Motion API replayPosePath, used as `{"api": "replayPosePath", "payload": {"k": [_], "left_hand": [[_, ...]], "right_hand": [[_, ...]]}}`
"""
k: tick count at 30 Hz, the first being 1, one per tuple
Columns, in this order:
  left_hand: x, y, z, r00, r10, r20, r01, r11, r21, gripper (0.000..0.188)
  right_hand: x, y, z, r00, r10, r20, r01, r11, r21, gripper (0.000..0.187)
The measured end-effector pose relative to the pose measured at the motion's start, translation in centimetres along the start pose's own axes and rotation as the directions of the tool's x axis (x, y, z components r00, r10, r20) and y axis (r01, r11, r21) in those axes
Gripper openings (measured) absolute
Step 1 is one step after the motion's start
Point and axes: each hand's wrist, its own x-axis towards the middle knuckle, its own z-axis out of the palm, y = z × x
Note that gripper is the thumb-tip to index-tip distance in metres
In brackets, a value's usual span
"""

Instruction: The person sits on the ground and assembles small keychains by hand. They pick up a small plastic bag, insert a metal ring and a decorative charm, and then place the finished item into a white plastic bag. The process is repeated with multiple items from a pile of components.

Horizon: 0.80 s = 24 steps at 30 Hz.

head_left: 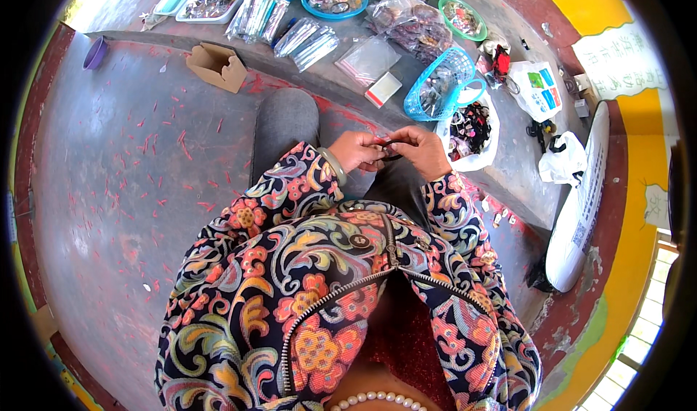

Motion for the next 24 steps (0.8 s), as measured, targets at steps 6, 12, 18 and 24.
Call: {"api": "replayPosePath", "payload": {"k": [6,12,18,24], "left_hand": [[-0.1,0.0,0.3,1.000,0.008,-0.018,-0.010,0.994,-0.109,0.024],[-0.2,0.0,0.4,0.999,0.002,-0.045,-0.011,0.981,-0.195,0.027],[-0.9,1.1,0.9,0.998,-0.021,-0.067,0.026,0.997,0.078,0.032],[-1.3,1.5,1.1,0.999,0.017,-0.046,-0.012,0.993,0.118,0.034]], "right_hand": [[-0.3,0.0,0.4,0.993,-0.085,-0.085,0.064,0.973,-0.223,0.014],[-0.5,-0.8,0.8,0.988,-0.131,-0.082,0.092,0.922,-0.376,0.013],[-0.8,-2.4,1.1,0.924,-0.381,-0.012,0.303,0.751,-0.587,0.010],[-0.7,-2.5,1.4,0.878,-0.475,0.063,0.408,0.671,-0.619,0.008]]}}
